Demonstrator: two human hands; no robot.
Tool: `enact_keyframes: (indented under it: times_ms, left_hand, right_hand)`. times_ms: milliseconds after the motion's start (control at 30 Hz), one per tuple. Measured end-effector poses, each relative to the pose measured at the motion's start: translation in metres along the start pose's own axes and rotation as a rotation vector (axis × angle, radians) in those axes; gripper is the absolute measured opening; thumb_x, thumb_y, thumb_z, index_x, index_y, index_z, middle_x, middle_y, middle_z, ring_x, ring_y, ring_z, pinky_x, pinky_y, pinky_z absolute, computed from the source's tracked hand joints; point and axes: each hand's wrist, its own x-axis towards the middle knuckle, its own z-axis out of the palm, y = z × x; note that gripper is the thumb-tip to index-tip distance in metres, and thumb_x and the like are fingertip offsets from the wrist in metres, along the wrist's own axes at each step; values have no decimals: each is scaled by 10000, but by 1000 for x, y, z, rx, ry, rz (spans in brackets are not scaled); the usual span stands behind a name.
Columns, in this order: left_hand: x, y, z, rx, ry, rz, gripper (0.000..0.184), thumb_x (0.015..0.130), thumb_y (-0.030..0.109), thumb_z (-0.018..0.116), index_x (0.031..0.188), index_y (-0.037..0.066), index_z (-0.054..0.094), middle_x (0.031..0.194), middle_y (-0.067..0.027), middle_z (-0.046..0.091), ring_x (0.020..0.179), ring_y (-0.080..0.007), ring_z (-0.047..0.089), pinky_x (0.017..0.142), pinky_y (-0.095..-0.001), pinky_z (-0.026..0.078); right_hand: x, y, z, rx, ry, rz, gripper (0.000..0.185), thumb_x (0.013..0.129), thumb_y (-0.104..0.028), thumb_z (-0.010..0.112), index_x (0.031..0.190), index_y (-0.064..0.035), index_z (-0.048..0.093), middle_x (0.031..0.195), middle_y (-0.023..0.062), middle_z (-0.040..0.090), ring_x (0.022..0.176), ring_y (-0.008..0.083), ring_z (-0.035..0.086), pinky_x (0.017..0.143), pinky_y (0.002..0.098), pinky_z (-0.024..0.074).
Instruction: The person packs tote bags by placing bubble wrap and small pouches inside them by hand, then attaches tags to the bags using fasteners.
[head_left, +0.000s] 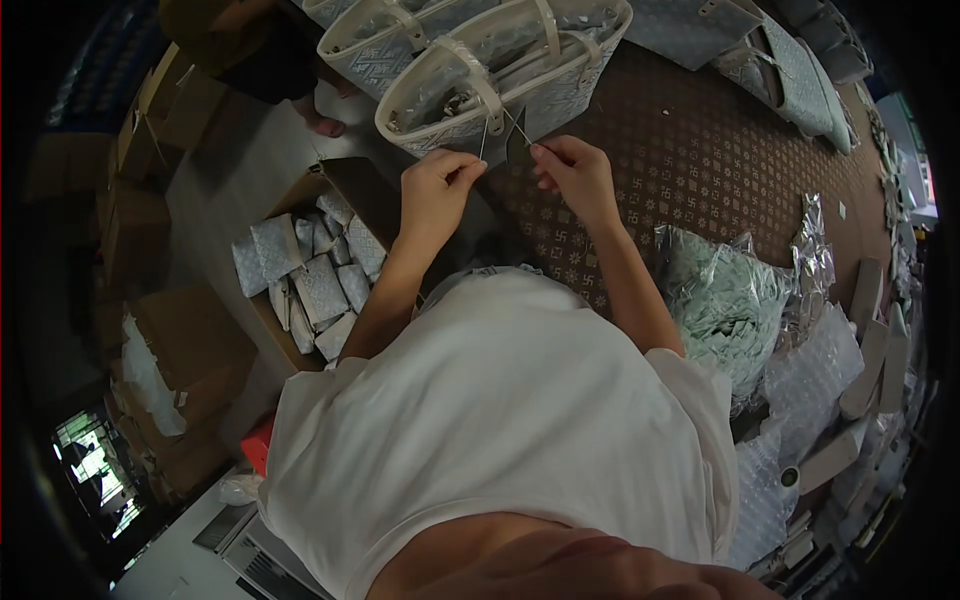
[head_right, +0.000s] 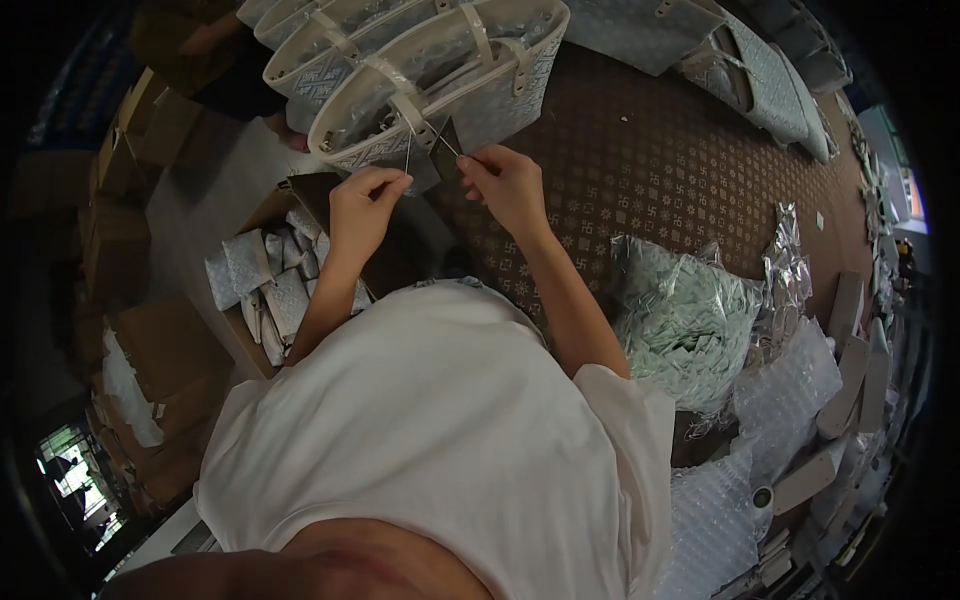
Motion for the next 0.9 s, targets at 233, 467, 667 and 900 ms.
enact_keyframes:
  times_ms: [233, 467, 667, 900]
  left_hand:
    - [7, 0, -11, -1059, -293, -481, 188, 803, 150, 634, 915, -1, 636, 803, -21, 627, 645, -65, 545, 567, -196, 442]
    - [7, 1, 11, -1213, -235, -615, 201, 820, 143, 606, 969, 8, 620, 818, -29, 620, 704, -72, 541, 636, -202, 427]
    - [5, -2, 22, -1478, -244, -721, 202, 833, 125, 579, 989, -3, 597, 836, -36, 602, 731, -100, 544, 663, -211, 427]
    - [5, -3, 25, -1471, -266, -627, 206, 832, 121, 578, 990, -11, 593, 841, -57, 605, 745, -114, 552, 701, -225, 445]
  right_hand:
    - [-25, -11, 14, 341, -117, -28, 209, 845, -121, 567, 988, 27, 604, 787, 52, 629, 686, 94, 588, 610, 206, 475]
    - [-28, -10, 31, 220, 10, -306, 179, 818, -2, 564, 992, 30, 537, 848, 94, 626, 762, 125, 616, 662, 228, 499]
    - [-23, -7, 38, -8, 195, -542, 147, 793, 3, 594, 910, 4, 504, 789, 79, 614, 725, 114, 620, 620, 223, 493]
    - [-23, -9, 38, -19, 212, -598, 100, 787, -3, 600, 857, -9, 530, 751, 75, 601, 688, 113, 621, 597, 221, 488]
